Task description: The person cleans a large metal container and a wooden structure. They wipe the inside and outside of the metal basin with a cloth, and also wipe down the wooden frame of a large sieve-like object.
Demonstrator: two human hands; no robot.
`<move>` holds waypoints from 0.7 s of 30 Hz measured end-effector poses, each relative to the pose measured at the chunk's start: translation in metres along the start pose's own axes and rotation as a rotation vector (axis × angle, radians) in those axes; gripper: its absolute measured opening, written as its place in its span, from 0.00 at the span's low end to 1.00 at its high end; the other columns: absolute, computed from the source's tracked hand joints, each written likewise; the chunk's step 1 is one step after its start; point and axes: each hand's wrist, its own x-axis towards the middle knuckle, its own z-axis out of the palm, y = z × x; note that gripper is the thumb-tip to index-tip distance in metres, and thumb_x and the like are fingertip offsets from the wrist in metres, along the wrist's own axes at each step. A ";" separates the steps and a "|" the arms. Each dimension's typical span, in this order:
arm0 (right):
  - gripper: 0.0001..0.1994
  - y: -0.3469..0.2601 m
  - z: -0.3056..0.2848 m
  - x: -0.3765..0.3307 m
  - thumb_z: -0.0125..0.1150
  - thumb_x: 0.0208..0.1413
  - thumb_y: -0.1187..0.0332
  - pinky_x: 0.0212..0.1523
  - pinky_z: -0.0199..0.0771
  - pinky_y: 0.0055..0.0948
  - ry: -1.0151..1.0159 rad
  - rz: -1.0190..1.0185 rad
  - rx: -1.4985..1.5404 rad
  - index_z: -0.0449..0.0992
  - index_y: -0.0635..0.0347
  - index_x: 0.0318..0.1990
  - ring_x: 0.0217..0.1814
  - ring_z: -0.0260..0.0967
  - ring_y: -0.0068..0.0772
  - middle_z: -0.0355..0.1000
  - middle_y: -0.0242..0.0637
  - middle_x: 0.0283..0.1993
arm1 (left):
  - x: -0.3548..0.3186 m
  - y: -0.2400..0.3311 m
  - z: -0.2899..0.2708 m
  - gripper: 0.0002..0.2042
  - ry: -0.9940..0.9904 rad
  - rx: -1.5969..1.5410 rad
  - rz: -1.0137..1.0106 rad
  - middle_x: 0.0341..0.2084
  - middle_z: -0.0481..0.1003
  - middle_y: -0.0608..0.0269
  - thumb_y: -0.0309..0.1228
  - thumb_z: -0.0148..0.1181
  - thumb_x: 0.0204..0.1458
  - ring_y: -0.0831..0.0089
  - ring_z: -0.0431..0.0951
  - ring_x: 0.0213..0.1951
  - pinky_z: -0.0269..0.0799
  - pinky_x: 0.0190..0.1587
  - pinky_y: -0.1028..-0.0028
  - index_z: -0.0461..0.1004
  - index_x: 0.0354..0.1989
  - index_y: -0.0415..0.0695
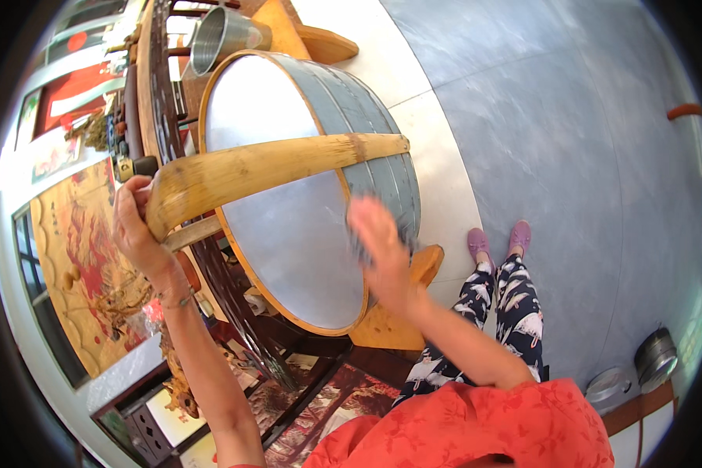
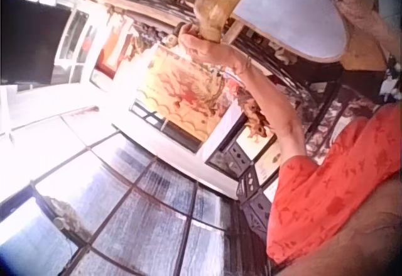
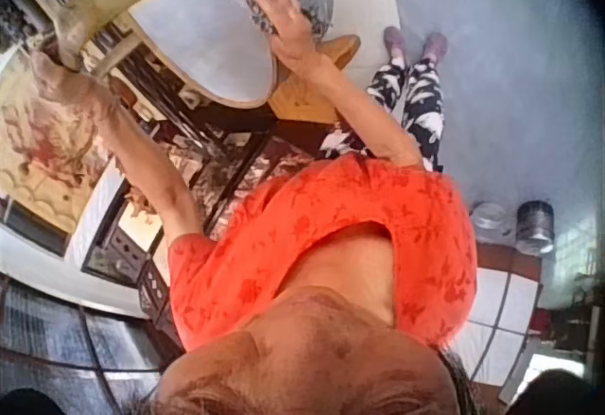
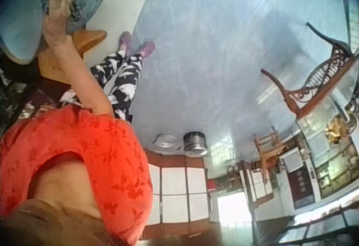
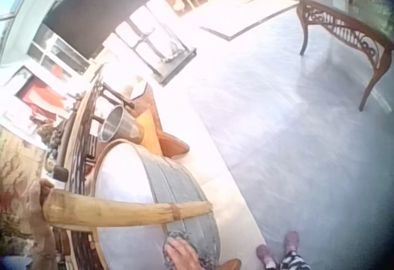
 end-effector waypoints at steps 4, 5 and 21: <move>0.27 -0.004 0.000 0.012 0.51 0.43 0.86 0.64 0.54 0.42 0.009 -0.004 -0.093 0.67 0.60 0.55 0.65 0.57 0.45 0.62 0.42 0.60 | 0.003 -0.007 0.006 0.16 -0.005 -0.048 0.010 0.20 0.67 0.72 0.36 0.44 0.59 0.84 0.64 0.25 0.57 0.29 0.82 0.75 0.32 0.38; 0.26 -0.011 -0.003 -0.012 0.51 0.44 0.85 0.63 0.55 0.42 -0.058 -0.048 -0.126 0.68 0.60 0.55 0.64 0.57 0.44 0.63 0.42 0.60 | 0.003 -0.005 0.008 0.16 -0.024 -0.068 0.020 0.20 0.67 0.72 0.36 0.44 0.59 0.85 0.63 0.25 0.57 0.28 0.82 0.75 0.31 0.38; 0.23 -0.054 -0.036 -0.044 0.58 0.43 0.82 0.60 0.57 0.36 -0.791 -0.118 -0.275 0.71 0.59 0.50 0.59 0.61 0.44 0.68 0.40 0.52 | -0.002 -0.001 -0.005 0.09 0.137 0.056 0.163 0.26 0.74 0.56 0.34 0.49 0.55 0.56 0.73 0.25 0.68 0.29 0.66 0.75 0.34 0.45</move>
